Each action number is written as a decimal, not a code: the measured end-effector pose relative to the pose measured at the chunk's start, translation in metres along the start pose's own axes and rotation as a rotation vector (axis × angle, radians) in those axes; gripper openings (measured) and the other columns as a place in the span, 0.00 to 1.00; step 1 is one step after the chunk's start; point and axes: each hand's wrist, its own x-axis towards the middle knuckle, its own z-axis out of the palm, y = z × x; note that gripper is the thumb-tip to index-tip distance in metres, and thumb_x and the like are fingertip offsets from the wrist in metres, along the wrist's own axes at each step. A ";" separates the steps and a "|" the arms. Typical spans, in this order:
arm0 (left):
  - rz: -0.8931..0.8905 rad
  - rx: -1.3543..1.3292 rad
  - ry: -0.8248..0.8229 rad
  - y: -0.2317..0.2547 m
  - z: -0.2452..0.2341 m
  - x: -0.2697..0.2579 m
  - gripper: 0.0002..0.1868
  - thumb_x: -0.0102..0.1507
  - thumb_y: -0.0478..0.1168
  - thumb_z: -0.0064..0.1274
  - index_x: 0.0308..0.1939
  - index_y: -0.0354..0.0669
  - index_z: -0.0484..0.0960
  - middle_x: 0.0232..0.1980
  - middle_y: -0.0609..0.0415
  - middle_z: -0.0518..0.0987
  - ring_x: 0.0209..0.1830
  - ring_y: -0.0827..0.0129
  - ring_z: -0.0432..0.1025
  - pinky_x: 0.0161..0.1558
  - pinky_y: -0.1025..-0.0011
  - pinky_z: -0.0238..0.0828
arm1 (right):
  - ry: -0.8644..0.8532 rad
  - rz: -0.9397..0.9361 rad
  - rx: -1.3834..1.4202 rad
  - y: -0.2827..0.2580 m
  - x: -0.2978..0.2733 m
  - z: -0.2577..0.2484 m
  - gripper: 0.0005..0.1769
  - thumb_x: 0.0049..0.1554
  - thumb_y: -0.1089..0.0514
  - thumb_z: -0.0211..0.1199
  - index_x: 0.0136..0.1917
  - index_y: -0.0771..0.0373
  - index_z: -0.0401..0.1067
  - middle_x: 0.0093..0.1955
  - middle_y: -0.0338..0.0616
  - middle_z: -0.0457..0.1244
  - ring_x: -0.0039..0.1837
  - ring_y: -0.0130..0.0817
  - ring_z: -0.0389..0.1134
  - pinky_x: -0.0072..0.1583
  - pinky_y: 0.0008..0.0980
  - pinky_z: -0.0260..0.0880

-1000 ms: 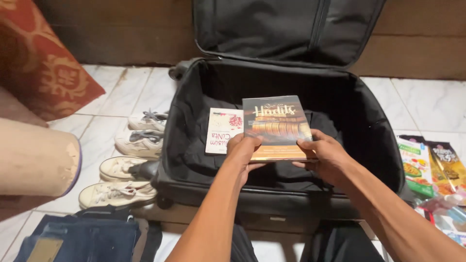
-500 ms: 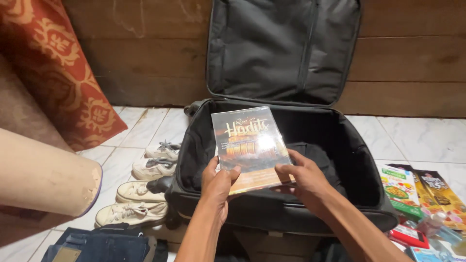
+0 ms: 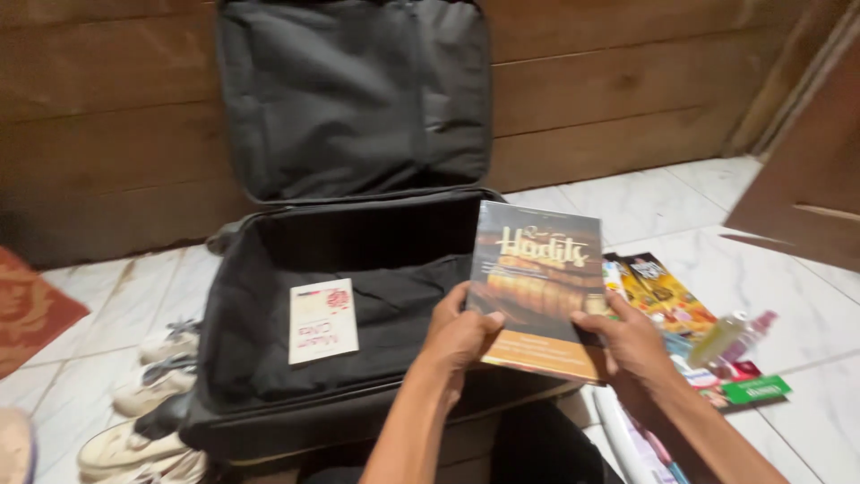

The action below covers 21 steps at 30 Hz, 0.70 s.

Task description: Packing a variety of toiletries, food packets, and books into a black suitcase on the floor.

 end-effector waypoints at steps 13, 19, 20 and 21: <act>-0.133 0.121 -0.230 -0.076 0.142 0.010 0.28 0.51 0.27 0.57 0.58 0.37 0.81 0.44 0.50 0.85 0.39 0.65 0.80 0.39 0.68 0.78 | 0.465 0.049 0.485 0.029 -0.067 -0.116 0.33 0.61 0.67 0.54 0.78 0.67 0.53 0.67 0.53 0.64 0.61 0.39 0.69 0.61 0.39 0.73; -0.163 0.352 -0.168 -0.112 0.183 0.005 0.26 0.50 0.31 0.57 0.54 0.39 0.85 0.46 0.48 0.86 0.43 0.64 0.82 0.48 0.70 0.77 | 0.596 -0.005 0.522 0.078 -0.066 -0.182 0.27 0.62 0.68 0.54 0.74 0.67 0.59 0.69 0.50 0.63 0.65 0.36 0.68 0.65 0.36 0.71; -0.127 0.412 -0.170 -0.125 0.187 0.009 0.25 0.50 0.34 0.58 0.53 0.41 0.86 0.47 0.47 0.87 0.45 0.64 0.82 0.50 0.71 0.77 | 0.634 -0.009 0.503 0.087 -0.063 -0.193 0.26 0.62 0.69 0.54 0.73 0.66 0.59 0.69 0.50 0.63 0.65 0.36 0.68 0.65 0.35 0.71; -0.142 0.421 -0.169 -0.137 0.194 0.009 0.25 0.50 0.34 0.58 0.53 0.41 0.86 0.47 0.47 0.87 0.45 0.64 0.82 0.50 0.71 0.77 | 0.638 0.008 0.506 0.100 -0.062 -0.210 0.26 0.62 0.69 0.54 0.73 0.66 0.59 0.69 0.50 0.63 0.65 0.36 0.68 0.65 0.35 0.71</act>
